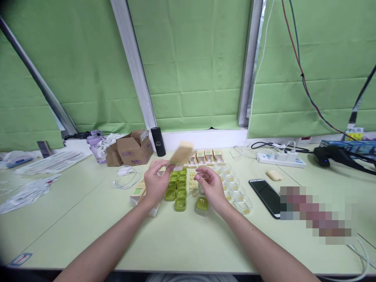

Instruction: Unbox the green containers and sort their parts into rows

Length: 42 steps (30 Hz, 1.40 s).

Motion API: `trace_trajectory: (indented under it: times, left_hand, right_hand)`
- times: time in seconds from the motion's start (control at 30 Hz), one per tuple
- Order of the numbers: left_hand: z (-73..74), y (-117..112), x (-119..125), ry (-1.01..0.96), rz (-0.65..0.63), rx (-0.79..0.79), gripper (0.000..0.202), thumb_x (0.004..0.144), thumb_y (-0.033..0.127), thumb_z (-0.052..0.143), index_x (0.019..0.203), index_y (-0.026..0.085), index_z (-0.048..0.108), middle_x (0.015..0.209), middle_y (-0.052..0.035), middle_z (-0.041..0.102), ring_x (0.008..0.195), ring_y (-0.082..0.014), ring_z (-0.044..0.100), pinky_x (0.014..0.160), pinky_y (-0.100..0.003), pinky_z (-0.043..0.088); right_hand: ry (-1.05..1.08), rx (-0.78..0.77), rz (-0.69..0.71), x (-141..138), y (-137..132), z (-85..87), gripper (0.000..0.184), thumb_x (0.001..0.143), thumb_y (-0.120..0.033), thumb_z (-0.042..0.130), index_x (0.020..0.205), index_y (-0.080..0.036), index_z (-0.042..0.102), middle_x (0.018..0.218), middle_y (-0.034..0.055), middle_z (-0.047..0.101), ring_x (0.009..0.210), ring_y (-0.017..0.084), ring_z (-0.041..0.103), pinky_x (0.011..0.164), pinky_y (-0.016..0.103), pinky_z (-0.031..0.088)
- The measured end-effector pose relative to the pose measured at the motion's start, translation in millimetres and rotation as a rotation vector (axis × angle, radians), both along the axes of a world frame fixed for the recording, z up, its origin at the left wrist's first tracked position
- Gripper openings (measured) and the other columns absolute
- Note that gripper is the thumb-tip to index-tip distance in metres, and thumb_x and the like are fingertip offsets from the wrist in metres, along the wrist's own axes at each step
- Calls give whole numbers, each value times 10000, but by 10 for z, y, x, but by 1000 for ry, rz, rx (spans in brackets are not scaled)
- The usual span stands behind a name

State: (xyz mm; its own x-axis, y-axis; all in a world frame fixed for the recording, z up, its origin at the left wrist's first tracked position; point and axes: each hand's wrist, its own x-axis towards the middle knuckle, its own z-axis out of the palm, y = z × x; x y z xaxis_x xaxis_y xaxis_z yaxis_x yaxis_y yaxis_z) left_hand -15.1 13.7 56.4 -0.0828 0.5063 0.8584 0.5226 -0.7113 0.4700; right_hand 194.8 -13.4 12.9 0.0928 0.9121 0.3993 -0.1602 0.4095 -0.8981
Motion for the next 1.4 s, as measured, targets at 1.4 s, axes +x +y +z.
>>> trace_trajectory:
  times: [1.4]
  left_hand:
    - [271,1318,-87,666,441,-730,450,953,473,546,1166,157,785,1204,-236,756,1375,-461,414,1105,-561,316]
  right_hand:
    - [-46,22,-106,185,-3,177,284,829,-447,780,1006,-232,720,754,19,722,757,215,680,746,373,529]
